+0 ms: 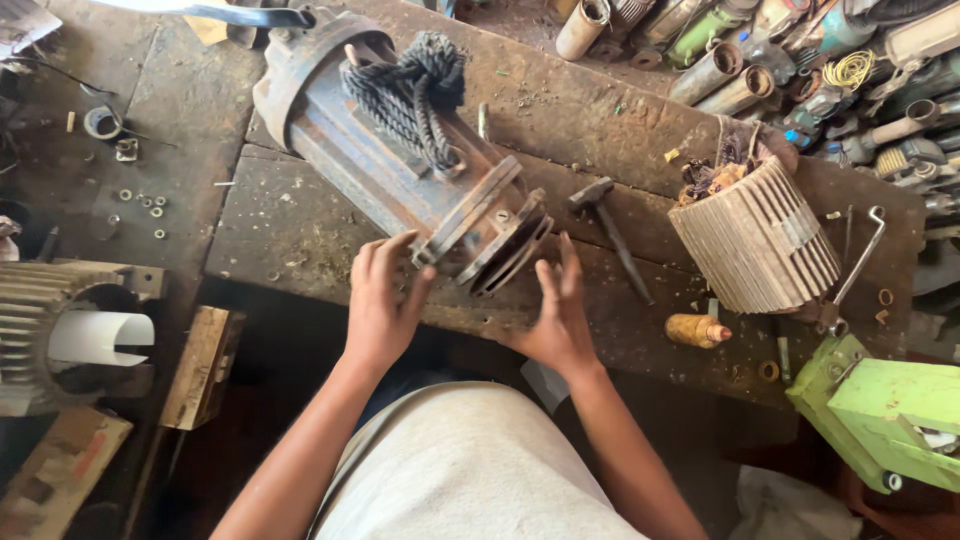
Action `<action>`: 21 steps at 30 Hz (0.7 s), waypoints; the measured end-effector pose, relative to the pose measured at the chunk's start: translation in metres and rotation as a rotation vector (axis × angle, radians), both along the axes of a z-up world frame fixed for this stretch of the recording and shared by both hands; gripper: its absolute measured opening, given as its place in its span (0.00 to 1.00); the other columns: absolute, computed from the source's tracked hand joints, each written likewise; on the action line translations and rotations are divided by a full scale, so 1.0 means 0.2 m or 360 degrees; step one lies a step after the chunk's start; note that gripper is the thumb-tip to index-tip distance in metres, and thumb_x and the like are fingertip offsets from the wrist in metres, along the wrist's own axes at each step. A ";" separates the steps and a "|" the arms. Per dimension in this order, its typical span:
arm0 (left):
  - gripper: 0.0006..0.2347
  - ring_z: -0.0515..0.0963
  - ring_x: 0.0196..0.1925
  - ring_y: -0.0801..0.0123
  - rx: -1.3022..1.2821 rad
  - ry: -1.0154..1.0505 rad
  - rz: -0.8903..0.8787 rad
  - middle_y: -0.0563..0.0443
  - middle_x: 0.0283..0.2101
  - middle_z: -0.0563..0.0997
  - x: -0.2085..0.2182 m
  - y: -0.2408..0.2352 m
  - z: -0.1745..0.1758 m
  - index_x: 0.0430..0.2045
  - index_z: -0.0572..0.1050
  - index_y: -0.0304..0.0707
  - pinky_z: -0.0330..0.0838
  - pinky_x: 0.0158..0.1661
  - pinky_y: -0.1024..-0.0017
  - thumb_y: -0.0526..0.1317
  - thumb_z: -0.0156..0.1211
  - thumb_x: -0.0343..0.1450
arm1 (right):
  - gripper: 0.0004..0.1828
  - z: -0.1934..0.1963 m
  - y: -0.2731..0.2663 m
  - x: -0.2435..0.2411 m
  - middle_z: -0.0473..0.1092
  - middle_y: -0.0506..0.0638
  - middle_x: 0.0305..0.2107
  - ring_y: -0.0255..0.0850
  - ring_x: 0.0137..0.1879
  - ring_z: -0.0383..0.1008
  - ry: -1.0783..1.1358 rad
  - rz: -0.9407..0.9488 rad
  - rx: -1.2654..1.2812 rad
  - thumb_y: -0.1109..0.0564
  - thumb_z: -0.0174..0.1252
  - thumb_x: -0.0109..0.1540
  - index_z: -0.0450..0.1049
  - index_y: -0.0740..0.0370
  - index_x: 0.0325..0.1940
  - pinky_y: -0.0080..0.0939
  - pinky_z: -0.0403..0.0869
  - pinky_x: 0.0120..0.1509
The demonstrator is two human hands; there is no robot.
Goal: The person uses a wrench to tighten a nut on a motor rotor, then inserts the rotor into a motor housing and secures it with a metal plate and bolts. A second person assists by handing tools and applying lubricant.
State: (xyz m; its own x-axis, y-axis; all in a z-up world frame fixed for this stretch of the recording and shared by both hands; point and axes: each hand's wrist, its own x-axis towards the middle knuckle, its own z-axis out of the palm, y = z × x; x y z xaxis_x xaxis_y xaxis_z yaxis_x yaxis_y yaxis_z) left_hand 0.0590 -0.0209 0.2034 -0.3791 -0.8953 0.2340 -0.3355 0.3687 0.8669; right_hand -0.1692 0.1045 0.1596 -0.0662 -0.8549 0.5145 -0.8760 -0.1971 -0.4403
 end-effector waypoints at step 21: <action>0.20 0.76 0.38 0.73 0.0490 0.0187 0.0530 0.51 0.43 0.77 0.30 0.30 -0.15 0.61 0.66 0.33 0.73 0.40 0.74 0.39 0.60 0.76 | 0.66 -0.03 0.05 -0.04 0.52 0.72 0.65 0.69 0.65 0.60 -0.1366 -0.0214 0.0602 0.25 0.62 0.58 0.27 0.39 0.86 0.67 0.70 0.63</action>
